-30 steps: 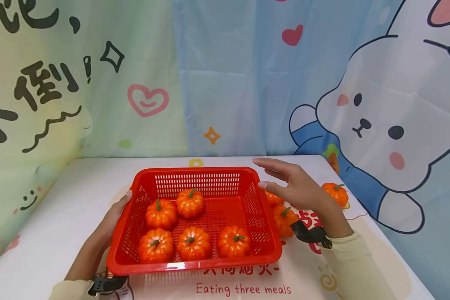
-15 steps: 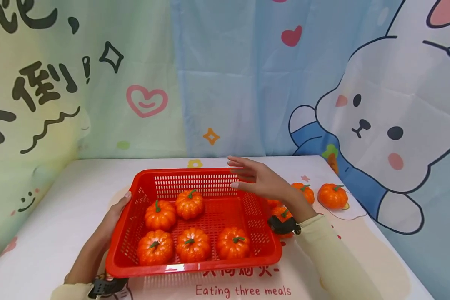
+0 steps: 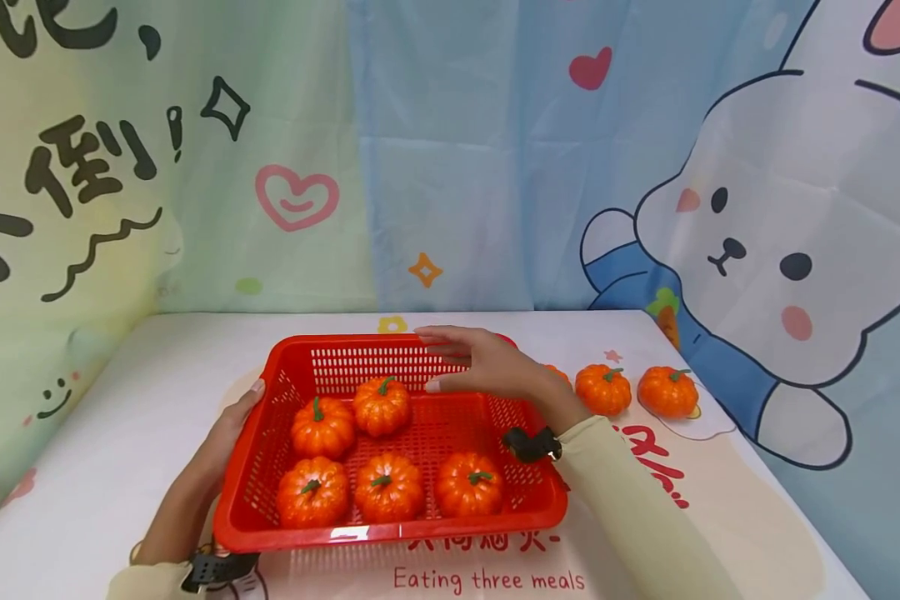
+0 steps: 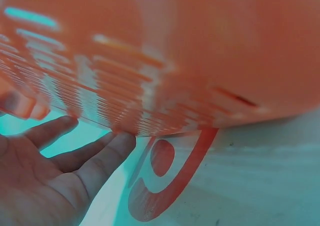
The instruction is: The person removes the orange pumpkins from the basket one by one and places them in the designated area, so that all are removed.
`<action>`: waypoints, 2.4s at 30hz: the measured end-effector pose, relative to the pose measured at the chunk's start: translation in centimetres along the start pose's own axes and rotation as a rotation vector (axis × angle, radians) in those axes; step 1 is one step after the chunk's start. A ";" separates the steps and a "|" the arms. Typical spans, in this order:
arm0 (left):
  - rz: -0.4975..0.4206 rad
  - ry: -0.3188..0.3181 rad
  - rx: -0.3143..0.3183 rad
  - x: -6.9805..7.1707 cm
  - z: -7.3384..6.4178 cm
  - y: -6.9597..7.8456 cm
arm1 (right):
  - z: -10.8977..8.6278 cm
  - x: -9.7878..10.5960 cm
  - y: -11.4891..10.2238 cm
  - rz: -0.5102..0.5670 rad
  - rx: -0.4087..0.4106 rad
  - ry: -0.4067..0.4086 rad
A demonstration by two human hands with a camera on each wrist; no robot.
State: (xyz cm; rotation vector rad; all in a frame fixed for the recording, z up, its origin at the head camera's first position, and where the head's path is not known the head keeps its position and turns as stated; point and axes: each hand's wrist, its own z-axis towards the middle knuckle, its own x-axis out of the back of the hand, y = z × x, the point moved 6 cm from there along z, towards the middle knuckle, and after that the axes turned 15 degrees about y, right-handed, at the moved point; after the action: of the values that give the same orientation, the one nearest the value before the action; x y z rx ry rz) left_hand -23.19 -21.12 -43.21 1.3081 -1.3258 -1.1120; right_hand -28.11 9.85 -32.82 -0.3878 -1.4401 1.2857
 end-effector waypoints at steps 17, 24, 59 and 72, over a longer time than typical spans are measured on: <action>-0.048 -0.024 0.008 -0.7 0.4 -0.2 | 1.5 -4.2 1.3 -0.113 -0.077 -0.121; -0.045 -0.028 -0.030 0.0 0.2 0.1 | 2.5 -5.4 2.4 -0.178 -0.096 -0.148; -0.040 -0.031 -0.033 0.0 0.2 0.2 | 3.8 -8.1 3.6 -0.403 -0.167 -0.241; -0.021 -0.001 -0.030 0.0 0.1 0.1 | 3.5 -7.8 4.2 -0.421 -0.202 -0.222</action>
State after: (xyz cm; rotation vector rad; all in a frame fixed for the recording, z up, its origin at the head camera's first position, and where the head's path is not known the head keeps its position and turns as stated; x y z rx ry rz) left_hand -23.28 -21.11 -43.17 1.3024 -1.2942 -1.1425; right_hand -30.22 3.45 -39.53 -0.0641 -1.7363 0.8648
